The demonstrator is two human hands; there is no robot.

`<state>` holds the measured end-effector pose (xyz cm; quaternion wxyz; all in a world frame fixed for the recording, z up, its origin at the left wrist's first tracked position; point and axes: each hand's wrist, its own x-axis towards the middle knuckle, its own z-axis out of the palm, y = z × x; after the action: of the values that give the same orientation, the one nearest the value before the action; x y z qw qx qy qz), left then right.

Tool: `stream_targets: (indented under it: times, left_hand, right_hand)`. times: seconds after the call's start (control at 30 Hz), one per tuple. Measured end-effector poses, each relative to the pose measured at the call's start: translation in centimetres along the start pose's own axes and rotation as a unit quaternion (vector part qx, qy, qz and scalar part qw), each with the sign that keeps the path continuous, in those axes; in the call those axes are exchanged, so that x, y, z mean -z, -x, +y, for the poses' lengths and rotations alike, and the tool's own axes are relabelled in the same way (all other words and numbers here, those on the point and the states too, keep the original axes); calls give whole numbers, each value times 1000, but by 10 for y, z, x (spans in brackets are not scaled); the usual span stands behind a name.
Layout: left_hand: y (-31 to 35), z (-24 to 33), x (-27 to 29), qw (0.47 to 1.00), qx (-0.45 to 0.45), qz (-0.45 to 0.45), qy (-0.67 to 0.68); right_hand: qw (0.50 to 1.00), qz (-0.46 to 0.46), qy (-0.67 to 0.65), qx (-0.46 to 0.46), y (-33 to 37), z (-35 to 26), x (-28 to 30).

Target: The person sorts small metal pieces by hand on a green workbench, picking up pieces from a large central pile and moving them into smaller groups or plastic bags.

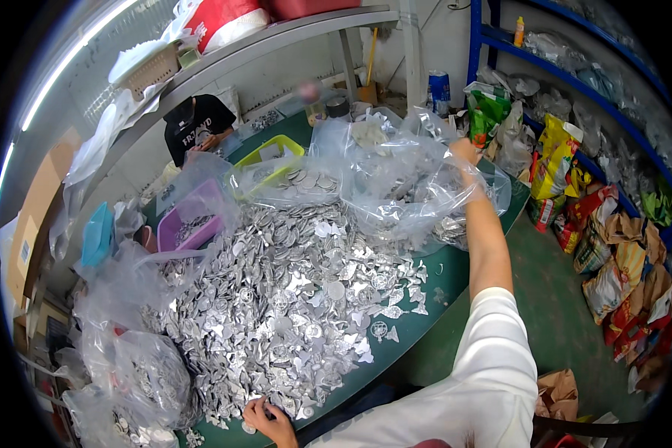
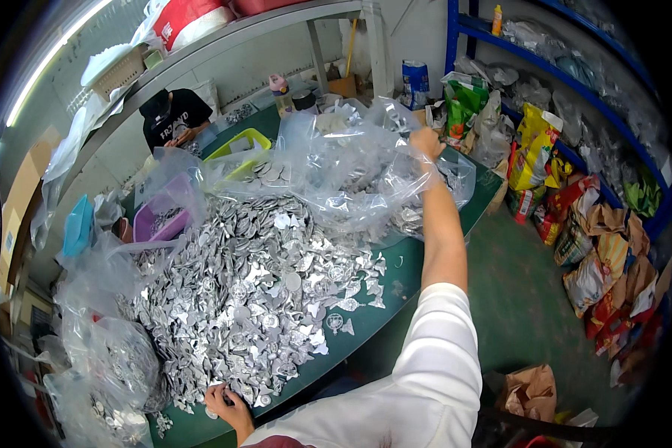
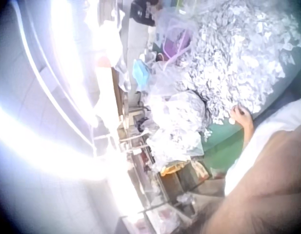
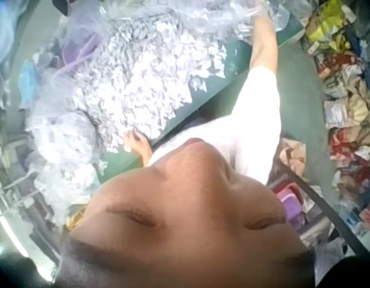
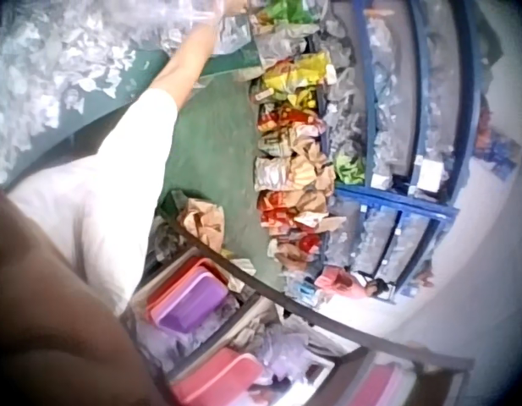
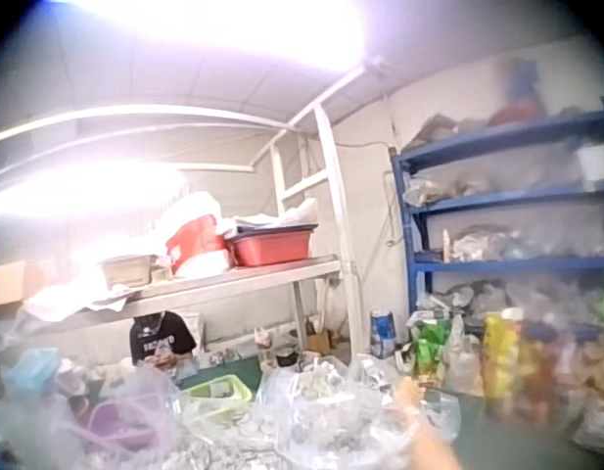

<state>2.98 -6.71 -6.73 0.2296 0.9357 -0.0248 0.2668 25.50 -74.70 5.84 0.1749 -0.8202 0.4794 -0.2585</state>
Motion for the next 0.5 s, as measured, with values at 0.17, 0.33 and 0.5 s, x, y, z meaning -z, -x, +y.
stream_targets:
  times: [0.17, 0.33, 0.5]
  left_hand:
    - [-3, 8, 1, 1000, 14, -1, 14]
    - [1, 1, 5, 1000, 3, 7, 9]
    - [-4, 3, 5, 1000, 2, -11, -28]
  right_hand:
    - [986, 25, -120, -111, -56, 11, 15]
    - [997, -59, -19, -36, -27, 17, 43]
    - [998, -19, -43, -30, -60, 2, 50]
